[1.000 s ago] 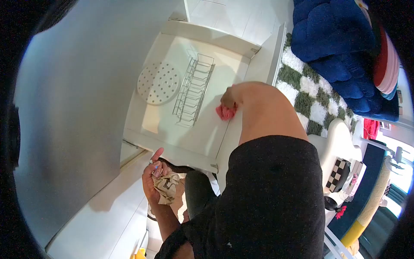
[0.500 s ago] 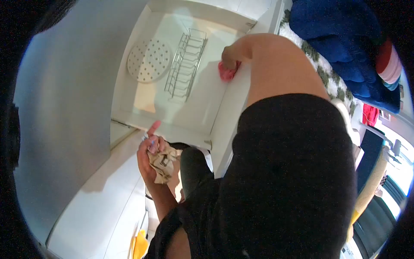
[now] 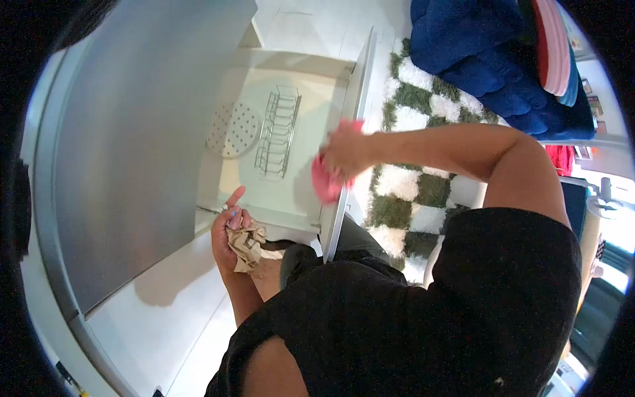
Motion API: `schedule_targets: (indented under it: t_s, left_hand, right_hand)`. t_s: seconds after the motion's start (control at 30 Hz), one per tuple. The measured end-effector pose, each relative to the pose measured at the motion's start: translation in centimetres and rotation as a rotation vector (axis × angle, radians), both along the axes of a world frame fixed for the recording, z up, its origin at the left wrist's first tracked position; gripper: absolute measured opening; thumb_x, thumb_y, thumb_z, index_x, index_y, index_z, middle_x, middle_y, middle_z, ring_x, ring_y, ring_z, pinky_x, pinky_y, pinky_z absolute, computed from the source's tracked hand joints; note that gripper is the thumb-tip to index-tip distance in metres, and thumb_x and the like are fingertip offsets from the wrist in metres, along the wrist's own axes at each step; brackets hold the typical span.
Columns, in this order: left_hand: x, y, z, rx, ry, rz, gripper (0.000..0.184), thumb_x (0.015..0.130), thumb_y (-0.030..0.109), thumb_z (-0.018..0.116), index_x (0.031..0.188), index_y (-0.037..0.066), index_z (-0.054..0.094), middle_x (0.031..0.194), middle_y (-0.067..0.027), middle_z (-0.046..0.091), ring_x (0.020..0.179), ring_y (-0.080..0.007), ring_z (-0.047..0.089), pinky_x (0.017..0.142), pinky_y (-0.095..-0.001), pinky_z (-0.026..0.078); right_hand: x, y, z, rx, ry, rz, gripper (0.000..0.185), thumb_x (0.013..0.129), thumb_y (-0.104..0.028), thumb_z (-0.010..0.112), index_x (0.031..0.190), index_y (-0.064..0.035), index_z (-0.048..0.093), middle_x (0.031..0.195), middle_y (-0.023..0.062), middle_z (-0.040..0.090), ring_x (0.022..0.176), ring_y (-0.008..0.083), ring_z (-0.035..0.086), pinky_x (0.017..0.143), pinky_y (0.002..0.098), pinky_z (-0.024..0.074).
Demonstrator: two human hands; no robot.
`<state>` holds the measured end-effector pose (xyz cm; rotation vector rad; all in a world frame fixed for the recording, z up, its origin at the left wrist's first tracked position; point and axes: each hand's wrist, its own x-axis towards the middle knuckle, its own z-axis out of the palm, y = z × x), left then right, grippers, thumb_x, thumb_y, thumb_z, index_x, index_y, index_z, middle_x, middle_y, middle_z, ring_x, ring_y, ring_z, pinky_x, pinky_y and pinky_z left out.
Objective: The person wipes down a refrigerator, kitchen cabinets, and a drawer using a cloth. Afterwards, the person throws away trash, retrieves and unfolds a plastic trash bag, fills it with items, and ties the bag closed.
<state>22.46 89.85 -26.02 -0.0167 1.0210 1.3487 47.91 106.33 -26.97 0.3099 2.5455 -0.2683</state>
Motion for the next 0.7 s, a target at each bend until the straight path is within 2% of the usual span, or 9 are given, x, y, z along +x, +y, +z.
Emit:
schedule_targets:
  t_s: [0.03,0.13,0.17,0.33,0.37,0.43,0.53,0.57,0.7]
  left_hand:
    - [1.3,0.0,2.8,-0.005,-0.01,-0.018,0.049,0.078,0.007,0.052,0.118,-0.018,0.042,0.054,0.0023,0.038,0.057,-0.0103,0.042,0.056,-0.0205,0.036]
    - [1.4,1.1,2.0,0.003,-0.017,-0.073,0.049,0.078,0.008,0.051,0.119,-0.018,0.042,0.055,0.0023,0.038,0.058,-0.0102,0.043,0.056,-0.0202,0.036]
    - [1.0,1.1,1.6,-0.011,-0.015,-0.088,0.05,0.078,0.008,0.051,0.12,-0.018,0.041,0.055,0.0024,0.038,0.058,-0.0102,0.043,0.056,-0.02,0.036]
    - [-0.4,1.7,1.2,-0.051,0.016,-0.145,0.052,0.075,0.005,0.053,0.121,-0.016,0.042,0.051,0.0021,0.037,0.05,-0.0109,0.04,0.052,-0.0212,0.036]
    - [0.1,1.3,1.1,-0.054,0.032,-0.151,0.052,0.075,0.005,0.053,0.121,-0.016,0.042,0.051,0.0021,0.037,0.05,-0.0109,0.04,0.052,-0.0212,0.036]
    - [1.0,-0.1,0.8,-0.061,0.028,-0.125,0.051,0.075,0.003,0.053,0.121,-0.016,0.041,0.05,0.0024,0.037,0.05,-0.0107,0.039,0.053,-0.0213,0.036]
    - [0.5,-0.1,-0.3,-0.089,-0.082,-0.122,0.052,0.075,0.003,0.052,0.123,-0.014,0.04,0.05,0.0028,0.037,0.05,-0.01,0.039,0.052,-0.0214,0.035]
    - [0.6,-0.4,-0.8,-0.08,-0.075,-0.128,0.052,0.075,0.003,0.052,0.123,-0.014,0.04,0.05,0.0028,0.037,0.05,-0.01,0.039,0.052,-0.0214,0.035]
    - [1.3,-0.2,1.1,-0.052,-0.103,-0.098,0.051,0.076,0.002,0.052,0.123,-0.013,0.039,0.05,0.0028,0.037,0.051,-0.0092,0.037,0.05,-0.0218,0.032]
  right_hand:
    - [0.7,2.1,4.7,0.024,-0.206,-0.265,0.03,0.07,-0.043,0.066,0.095,-0.0263,0.067,0.108,-0.0005,0.056,0.103,0.0238,0.048,0.074,0.0459,0.0401]
    - [4.6,9.7,-1.8,0.461,0.053,-0.66,0.015,0.07,-0.026,0.065,0.084,-0.0219,0.065,0.114,0.0051,0.047,0.101,0.032,0.046,0.077,0.0533,0.0476]
    - [5.9,12.7,-5.1,0.471,0.323,-0.852,0.022,0.074,-0.024,0.059,0.089,-0.0086,0.064,0.111,0.0119,0.048,0.095,0.038,0.051,0.071,0.046,0.0507]
    - [5.0,22.0,-10.9,0.47,1.049,-1.782,0.029,0.085,-0.029,0.053,0.105,-0.0087,0.052,0.118,0.0186,0.041,0.098,0.0423,0.05,0.08,0.0495,0.0461]
    - [5.4,21.7,-12.1,0.458,1.058,-1.794,0.029,0.085,-0.029,0.053,0.105,-0.0087,0.052,0.118,0.0186,0.041,0.098,0.0423,0.05,0.08,0.0495,0.0461]
    - [5.5,19.8,-11.9,0.232,1.248,-2.243,0.033,0.085,-0.031,0.052,0.108,-0.0085,0.049,0.119,0.0222,0.039,0.1,0.0443,0.049,0.084,0.0499,0.0434]
    - [5.2,15.5,-14.9,0.316,1.277,-1.799,0.034,0.083,-0.026,0.054,0.104,-0.0006,0.048,0.101,0.0258,0.052,0.087,0.0443,0.051,0.08,0.0492,0.0422]
    - [5.0,12.9,-16.4,0.163,1.329,-1.83,0.033,0.081,-0.022,0.057,0.102,0.0019,0.047,0.091,0.026,0.055,0.087,0.043,0.05,0.077,0.0487,0.0409]
    - [3.3,3.3,-14.9,-0.177,1.292,-1.91,0.032,0.079,-0.016,0.056,0.105,-0.0004,0.045,0.096,0.0237,0.052,0.096,0.0378,0.047,0.076,0.0444,0.0429]
